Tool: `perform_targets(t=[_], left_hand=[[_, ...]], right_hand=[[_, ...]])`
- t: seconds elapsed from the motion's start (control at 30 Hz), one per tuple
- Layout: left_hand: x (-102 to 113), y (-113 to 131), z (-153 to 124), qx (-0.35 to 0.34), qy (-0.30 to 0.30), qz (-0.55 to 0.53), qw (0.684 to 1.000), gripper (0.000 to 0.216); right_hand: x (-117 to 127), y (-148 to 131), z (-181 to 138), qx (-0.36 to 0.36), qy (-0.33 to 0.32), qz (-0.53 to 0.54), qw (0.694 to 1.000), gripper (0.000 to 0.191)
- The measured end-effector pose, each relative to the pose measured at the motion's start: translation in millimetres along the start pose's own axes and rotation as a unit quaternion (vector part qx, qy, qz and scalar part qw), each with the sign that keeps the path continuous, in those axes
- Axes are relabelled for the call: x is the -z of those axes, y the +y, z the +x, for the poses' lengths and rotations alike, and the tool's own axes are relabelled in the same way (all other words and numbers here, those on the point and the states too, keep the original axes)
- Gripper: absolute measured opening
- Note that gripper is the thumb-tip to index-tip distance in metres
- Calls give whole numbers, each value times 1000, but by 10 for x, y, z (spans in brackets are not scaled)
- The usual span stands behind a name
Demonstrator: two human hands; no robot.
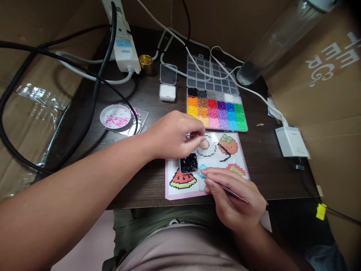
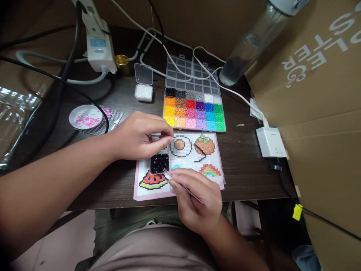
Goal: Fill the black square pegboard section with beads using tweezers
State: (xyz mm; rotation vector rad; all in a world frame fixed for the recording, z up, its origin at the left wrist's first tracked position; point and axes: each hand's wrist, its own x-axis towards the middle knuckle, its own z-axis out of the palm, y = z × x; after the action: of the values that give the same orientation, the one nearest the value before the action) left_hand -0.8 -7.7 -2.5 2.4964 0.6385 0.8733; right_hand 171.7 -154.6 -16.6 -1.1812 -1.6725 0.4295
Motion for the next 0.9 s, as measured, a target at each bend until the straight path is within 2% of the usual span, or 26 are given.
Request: perform_targets(t=[0.9], left_hand=[[2, 0, -5, 15, -10, -8, 1000, 15]], right_hand=[[31, 10, -39, 1, 12, 13, 1000, 32]])
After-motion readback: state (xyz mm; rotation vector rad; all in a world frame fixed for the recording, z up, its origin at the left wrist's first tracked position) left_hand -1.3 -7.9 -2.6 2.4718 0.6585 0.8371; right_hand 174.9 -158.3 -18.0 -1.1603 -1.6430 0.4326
